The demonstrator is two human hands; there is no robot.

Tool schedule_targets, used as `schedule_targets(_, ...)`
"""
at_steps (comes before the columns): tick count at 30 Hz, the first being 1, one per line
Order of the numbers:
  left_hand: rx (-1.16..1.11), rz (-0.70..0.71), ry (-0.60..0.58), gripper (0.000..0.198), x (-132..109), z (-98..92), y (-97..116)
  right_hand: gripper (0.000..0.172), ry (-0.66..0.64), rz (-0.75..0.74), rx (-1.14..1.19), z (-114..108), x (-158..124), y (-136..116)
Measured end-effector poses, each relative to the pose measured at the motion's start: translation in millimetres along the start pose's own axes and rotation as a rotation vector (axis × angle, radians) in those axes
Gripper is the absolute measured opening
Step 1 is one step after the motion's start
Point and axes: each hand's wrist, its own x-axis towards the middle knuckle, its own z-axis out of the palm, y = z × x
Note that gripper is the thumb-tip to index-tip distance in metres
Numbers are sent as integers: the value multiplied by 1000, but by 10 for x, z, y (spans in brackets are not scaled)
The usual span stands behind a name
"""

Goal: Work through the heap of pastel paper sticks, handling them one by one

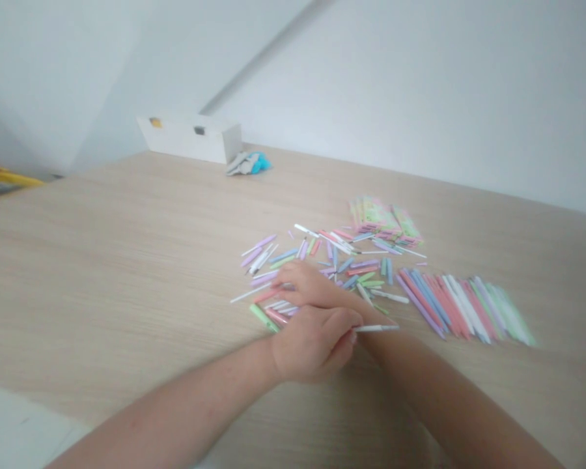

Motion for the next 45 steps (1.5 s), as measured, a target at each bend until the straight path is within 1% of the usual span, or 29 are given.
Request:
schedule_targets(4, -3, -6, -9, 16, -5, 6, 2, 6, -25, -9, -15, 32, 40, 1)
schedule_targets(6, 8, -8, -9, 16, -5, 5, -2, 5, -5, -3, -10, 23, 30, 0)
schedule_targets(8, 17, -29, -6, 14, -4, -3, -9, 8, 40, 46, 14, -19, -13, -1)
schedule_targets(11, -4, -109, -24, 11, -1, -28, -19, 12, 169, 239, 131, -147, -169, -4)
schedule_targets(13, -27, -164, -56, 12, 3, -47, -26, 11, 274, 396, 262, -254, -343, -18)
schedule_targets(15, -32, -203, -87, 13, 8, -58, -34, 12, 409, 541, 438, -355, -562, -56)
schedule_targets(16, -38, -228, -96, 14, 10, -60, -40, 13, 503, 593, 523, -398, -680, -86)
schedule_targets(18, -55, -270, -103, 16, 15, -59, -52, 17, 610, 650, 641, -467, -915, -160)
schedule_targets(20, -92, -321, -107, 17, 25, -58, -63, 17, 688, 664, 690, -511, -1126, -233)
schedule_targets(23, -171, -382, -118, 17, 43, -67, -84, 13, 806, 603, 762, -542, -1358, -292)
schedule_targets(25, -197, -395, -131, 15, 50, -75, -108, 12, 883, 565, 800, -547, -1456, -291)
schedule_targets(28, -161, -415, -131, 14, 46, -84, -155, 12, 981, 530, 818, -545, -1553, -266)
schedule_targets(31, -112, -445, -118, 15, 37, -91, -193, 12, 999, 530, 774, -544, -1631, -264)
schedule_targets(35, -42, -459, -122, 17, 29, -100, -211, 13, 961, 542, 672, -553, -1700, -303)
schedule_targets(40, 13, -444, -83, 18, 27, -96, -215, 12, 924, 574, 547, -551, -1692, -364)
schedule_targets(45, 33, -439, -104, 19, 29, -97, -210, 11, 901, 590, 475, -560, -1667, -424)
